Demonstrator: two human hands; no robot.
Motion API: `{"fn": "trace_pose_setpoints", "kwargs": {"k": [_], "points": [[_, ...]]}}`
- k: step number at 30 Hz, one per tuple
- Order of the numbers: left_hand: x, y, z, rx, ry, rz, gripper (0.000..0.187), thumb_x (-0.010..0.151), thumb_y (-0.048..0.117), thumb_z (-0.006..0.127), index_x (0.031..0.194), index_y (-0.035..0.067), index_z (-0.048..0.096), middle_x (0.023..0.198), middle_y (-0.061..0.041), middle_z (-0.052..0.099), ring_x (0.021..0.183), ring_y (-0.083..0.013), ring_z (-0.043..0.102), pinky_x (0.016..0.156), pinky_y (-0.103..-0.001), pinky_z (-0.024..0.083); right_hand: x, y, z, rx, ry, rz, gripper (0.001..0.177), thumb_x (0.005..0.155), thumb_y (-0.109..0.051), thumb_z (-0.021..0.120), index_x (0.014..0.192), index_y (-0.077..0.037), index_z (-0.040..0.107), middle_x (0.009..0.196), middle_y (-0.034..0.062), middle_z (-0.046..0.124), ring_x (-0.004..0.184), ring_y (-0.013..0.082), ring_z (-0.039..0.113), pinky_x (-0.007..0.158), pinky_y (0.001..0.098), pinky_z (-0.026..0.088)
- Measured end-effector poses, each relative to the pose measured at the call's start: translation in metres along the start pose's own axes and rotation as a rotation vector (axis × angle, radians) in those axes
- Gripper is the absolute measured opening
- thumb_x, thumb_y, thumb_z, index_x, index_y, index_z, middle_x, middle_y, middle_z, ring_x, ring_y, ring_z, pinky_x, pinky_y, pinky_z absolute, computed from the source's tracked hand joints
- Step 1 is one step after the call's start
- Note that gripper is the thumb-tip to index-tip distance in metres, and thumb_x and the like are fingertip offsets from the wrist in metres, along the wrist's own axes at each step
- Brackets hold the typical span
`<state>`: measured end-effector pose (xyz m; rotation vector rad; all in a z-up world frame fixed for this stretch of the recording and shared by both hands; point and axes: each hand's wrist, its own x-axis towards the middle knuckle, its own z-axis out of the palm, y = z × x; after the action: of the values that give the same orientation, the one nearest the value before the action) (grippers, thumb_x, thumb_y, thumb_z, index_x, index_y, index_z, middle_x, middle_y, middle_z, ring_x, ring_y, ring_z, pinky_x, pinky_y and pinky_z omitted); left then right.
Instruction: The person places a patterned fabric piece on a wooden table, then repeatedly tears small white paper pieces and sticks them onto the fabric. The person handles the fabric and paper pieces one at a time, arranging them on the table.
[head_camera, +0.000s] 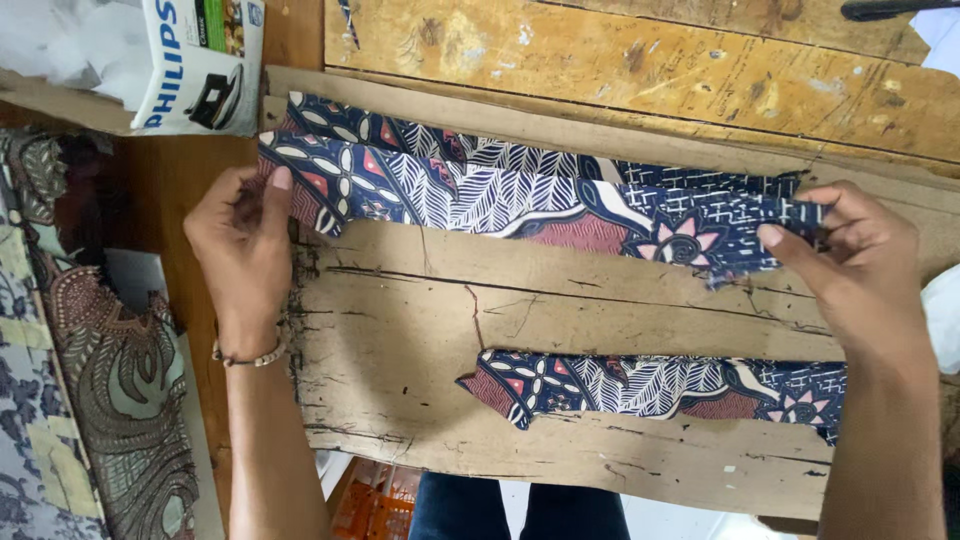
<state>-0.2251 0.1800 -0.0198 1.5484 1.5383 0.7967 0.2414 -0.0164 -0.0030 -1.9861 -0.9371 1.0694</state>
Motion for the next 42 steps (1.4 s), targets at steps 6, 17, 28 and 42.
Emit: {"fn": "trace_pose_setpoints", "kwargs": {"k": [6, 17, 28, 42], "points": [[0.002, 0.001, 0.01, 0.363, 0.102, 0.214, 0.024, 0.103, 0.008, 0.085, 0.114, -0.007, 0.069, 0.099, -0.01, 0.067, 0.082, -0.0147, 0.061, 0.072, -0.026, 0.049, -0.016, -0.029, 0.021, -0.324, 0.229, -0.265, 0.038, 0.089, -0.004, 0.079, 0.121, 0.001, 0.059, 0.098, 0.0098, 0.059, 0.091, 0.017, 0.058, 0.077, 0.0294, 0.05], [-0.124, 0.012, 0.076, 0.531, 0.033, 0.375, 0.034, 0.109, 0.011, 0.067, 0.132, -0.01, 0.052, 0.109, -0.02, 0.057, 0.086, -0.021, 0.057, 0.077, -0.028, 0.048, -0.097, 0.054, -0.084, -0.625, 0.678, -0.05, 0.024, 0.096, -0.008, 0.08, 0.115, 0.0, 0.068, 0.105, 0.0141, 0.065, 0.09, 0.0241, 0.066, 0.079, 0.0354, 0.053], [-0.204, 0.132, 0.224, 0.351, -0.525, 0.48, 0.05, 0.085, 0.024, 0.078, 0.125, -0.002, 0.062, 0.117, -0.019, 0.06, 0.106, -0.0357, 0.057, 0.089, -0.048, 0.046, -0.073, 0.101, -0.104, -0.453, 0.715, -0.058, 0.028, 0.086, -0.011, 0.088, 0.096, 0.003, 0.067, 0.087, 0.0117, 0.065, 0.078, 0.0211, 0.064, 0.073, 0.0332, 0.052], [-0.254, 0.12, 0.259, 0.469, -0.661, 0.485, 0.039, 0.082, 0.026, 0.079, 0.112, 0.006, 0.066, 0.11, -0.011, 0.06, 0.102, -0.0315, 0.054, 0.085, -0.047, 0.038, -0.09, 0.128, -0.137, 0.202, 0.532, 0.073, 0.017, 0.091, -0.005, 0.081, 0.095, -0.001, 0.065, 0.082, -0.0035, 0.058, 0.073, 0.0035, 0.052, 0.063, 0.0206, 0.039]]}}
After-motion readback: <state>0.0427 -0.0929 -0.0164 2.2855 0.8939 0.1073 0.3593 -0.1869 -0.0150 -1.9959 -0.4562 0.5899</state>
